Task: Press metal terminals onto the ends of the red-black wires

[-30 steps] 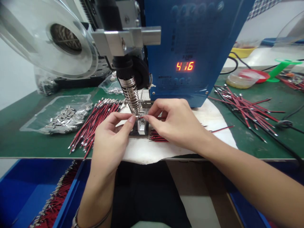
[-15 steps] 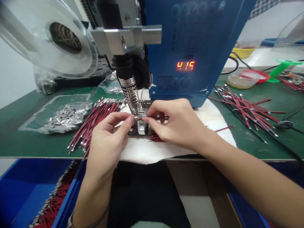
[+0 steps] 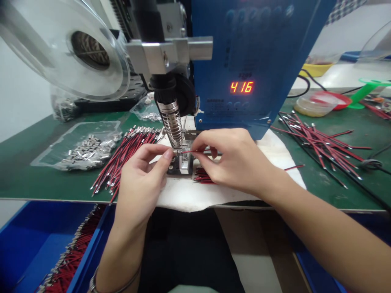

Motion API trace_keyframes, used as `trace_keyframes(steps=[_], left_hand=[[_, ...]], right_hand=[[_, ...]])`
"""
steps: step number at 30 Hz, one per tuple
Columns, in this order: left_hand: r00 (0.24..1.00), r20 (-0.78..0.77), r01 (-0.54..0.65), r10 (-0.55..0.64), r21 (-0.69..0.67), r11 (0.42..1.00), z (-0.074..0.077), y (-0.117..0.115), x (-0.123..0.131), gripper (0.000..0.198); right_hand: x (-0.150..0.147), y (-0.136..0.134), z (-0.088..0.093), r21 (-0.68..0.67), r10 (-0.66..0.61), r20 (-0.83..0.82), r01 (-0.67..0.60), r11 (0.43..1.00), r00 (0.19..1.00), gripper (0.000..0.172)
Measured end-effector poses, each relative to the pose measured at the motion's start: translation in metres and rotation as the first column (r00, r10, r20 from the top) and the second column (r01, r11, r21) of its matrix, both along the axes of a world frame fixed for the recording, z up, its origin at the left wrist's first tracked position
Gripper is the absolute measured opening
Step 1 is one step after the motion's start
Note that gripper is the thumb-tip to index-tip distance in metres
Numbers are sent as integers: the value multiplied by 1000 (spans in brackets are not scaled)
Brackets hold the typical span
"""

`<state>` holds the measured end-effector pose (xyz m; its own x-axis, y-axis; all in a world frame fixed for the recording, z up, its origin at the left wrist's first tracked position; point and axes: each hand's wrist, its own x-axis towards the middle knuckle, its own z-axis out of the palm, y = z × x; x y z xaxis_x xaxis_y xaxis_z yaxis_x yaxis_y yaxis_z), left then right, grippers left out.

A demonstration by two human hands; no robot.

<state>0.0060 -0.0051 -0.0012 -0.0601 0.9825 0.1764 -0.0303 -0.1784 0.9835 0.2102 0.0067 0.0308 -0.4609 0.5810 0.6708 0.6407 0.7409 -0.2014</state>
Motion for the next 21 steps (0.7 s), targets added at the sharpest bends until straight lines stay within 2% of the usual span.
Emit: trace_keyframes(steps=[4,7,9,12,14,16,19,21], left_hand=[[998,-68,-8,7,-14,1000,3,-19,-9,11],[973,-223,-59,57,-2,998,2,-41,-25,9],[941,-306,-135,148,63,989,4,-52,-39,9],[866,-475,-107,155,127,986,17,-51,-60,11],[793,-576,-103,198,194,976,35,-37,-72,11],[697,-676,-74,237,261,963,54,-14,-80,16],[542,-790,-71,285,295,953,79,33,-85,17],[443,-840,-70,313,316,946,89,67,-85,17]], right_hand=[[8,-20,-5,90,-40,46,36,995,998,9],[18,-40,-23,20,-69,-12,69,997,998,10],[26,-50,-37,-4,-125,-58,124,992,990,11],[33,-55,-51,-17,-176,-95,175,984,980,12],[34,-55,-53,-54,-160,-98,156,986,982,11],[33,-54,-51,-90,-138,-102,129,987,985,11],[31,-53,-48,-148,-118,-119,100,984,986,11],[32,-53,-49,-190,-110,-134,83,978,985,11]])
